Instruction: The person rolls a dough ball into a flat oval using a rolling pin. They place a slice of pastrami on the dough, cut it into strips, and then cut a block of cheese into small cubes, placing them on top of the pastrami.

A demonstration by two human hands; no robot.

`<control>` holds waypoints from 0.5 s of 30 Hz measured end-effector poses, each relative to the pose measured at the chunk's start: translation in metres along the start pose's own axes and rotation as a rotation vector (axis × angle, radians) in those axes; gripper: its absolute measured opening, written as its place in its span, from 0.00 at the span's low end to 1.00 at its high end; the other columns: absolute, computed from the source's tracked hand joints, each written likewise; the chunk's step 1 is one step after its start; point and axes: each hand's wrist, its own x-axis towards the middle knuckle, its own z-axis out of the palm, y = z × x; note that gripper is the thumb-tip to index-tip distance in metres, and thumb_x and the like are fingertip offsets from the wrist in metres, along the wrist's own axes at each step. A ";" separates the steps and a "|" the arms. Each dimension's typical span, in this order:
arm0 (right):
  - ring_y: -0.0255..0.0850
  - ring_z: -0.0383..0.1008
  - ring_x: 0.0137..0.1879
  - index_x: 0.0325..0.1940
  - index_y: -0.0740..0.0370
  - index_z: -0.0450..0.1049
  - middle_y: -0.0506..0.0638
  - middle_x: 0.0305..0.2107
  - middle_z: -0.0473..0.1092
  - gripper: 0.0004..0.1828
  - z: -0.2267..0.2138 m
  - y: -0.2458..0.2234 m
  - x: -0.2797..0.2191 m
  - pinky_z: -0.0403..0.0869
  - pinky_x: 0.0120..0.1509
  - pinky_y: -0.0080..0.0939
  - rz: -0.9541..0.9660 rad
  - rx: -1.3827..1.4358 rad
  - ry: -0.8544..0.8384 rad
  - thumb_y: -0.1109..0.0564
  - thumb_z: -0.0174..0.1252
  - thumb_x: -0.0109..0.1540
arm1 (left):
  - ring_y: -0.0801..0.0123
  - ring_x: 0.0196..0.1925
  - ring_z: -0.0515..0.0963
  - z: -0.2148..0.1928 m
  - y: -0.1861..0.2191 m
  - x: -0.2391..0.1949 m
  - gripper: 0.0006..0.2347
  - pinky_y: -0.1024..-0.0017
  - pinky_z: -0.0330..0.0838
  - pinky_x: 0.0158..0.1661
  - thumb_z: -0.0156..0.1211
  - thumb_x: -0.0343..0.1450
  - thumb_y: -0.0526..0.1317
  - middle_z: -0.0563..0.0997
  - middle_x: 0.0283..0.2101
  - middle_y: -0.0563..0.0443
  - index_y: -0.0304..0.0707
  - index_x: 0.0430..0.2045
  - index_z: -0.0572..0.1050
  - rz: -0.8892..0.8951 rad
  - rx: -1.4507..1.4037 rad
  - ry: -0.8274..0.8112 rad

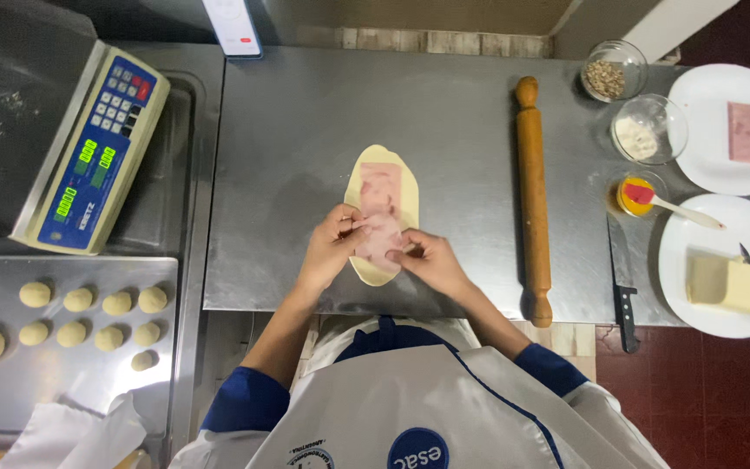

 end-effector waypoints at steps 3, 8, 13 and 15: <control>0.37 0.78 0.29 0.38 0.55 0.80 0.47 0.29 0.79 0.10 0.014 0.050 0.000 0.75 0.33 0.34 0.143 -0.047 0.028 0.55 0.71 0.54 | 0.74 0.24 0.77 -0.006 -0.030 0.022 0.08 0.78 0.77 0.23 0.66 0.69 0.36 0.84 0.30 0.49 0.41 0.39 0.74 -0.087 0.174 -0.032; 0.55 0.82 0.41 0.42 0.57 0.77 0.54 0.34 0.80 0.18 0.020 0.075 0.018 0.78 0.44 0.53 0.196 -0.347 0.015 0.44 0.69 0.57 | 0.49 0.45 0.85 0.003 -0.045 0.042 0.09 0.54 0.79 0.48 0.63 0.66 0.39 0.86 0.40 0.51 0.50 0.38 0.74 -0.033 0.626 -0.008; 0.59 0.81 0.45 0.44 0.50 0.74 0.51 0.35 0.80 0.19 0.024 0.063 0.028 0.77 0.50 0.60 0.226 -0.550 -0.002 0.39 0.65 0.58 | 0.50 0.45 0.85 0.006 -0.054 0.055 0.09 0.51 0.78 0.49 0.60 0.66 0.38 0.86 0.39 0.56 0.53 0.37 0.72 0.012 0.771 0.008; 0.57 0.81 0.45 0.43 0.51 0.73 0.48 0.35 0.80 0.17 0.023 0.057 0.029 0.78 0.51 0.59 0.222 -0.555 -0.007 0.41 0.64 0.58 | 0.51 0.45 0.85 0.002 -0.059 0.061 0.09 0.53 0.78 0.51 0.59 0.67 0.37 0.86 0.40 0.58 0.55 0.38 0.70 0.027 0.844 0.012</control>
